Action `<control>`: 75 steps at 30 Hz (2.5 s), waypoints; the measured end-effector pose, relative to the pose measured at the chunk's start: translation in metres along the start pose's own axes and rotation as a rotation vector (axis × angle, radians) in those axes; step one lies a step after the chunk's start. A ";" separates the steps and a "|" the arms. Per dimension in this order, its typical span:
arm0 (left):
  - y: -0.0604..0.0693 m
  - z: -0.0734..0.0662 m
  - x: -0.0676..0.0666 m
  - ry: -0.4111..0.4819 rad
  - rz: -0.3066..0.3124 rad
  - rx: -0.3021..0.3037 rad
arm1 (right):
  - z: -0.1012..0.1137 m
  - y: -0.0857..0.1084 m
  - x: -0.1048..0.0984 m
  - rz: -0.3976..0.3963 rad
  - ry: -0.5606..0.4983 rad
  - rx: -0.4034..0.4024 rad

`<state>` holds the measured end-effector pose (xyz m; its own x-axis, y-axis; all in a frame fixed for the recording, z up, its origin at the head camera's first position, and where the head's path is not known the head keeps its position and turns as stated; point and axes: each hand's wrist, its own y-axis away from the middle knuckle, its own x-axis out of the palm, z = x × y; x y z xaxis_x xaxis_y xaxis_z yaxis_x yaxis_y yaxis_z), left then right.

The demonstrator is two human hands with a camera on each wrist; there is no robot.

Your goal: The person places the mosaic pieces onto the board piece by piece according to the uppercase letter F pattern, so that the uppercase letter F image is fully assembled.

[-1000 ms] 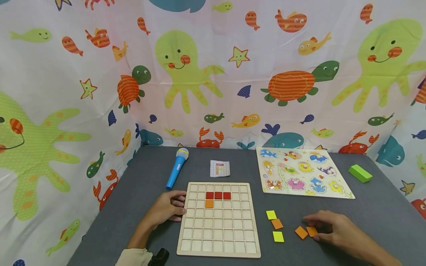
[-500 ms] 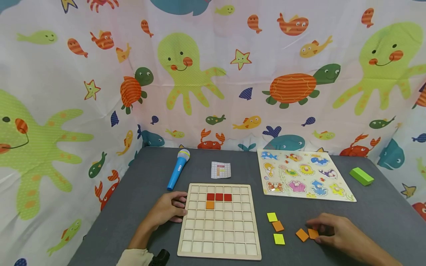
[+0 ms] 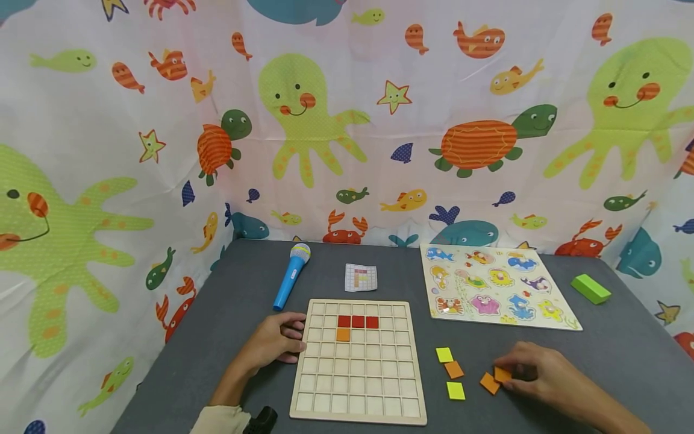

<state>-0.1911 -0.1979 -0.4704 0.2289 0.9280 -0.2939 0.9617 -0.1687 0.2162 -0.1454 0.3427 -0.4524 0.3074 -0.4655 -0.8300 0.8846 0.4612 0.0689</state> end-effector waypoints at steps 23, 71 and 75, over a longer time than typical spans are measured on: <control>0.001 0.000 0.000 0.001 0.006 0.003 | 0.058 -0.048 0.021 -0.034 -0.007 -0.140; 0.001 -0.001 0.001 -0.002 -0.016 -0.003 | 0.144 -0.136 0.081 0.007 0.027 -0.338; 0.000 -0.001 0.001 0.000 -0.014 -0.008 | 0.149 -0.140 0.087 -0.021 0.034 -0.344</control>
<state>-0.1905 -0.1965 -0.4699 0.2156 0.9303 -0.2969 0.9636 -0.1533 0.2192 -0.1901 0.1245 -0.4519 0.2729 -0.4549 -0.8477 0.7186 0.6823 -0.1348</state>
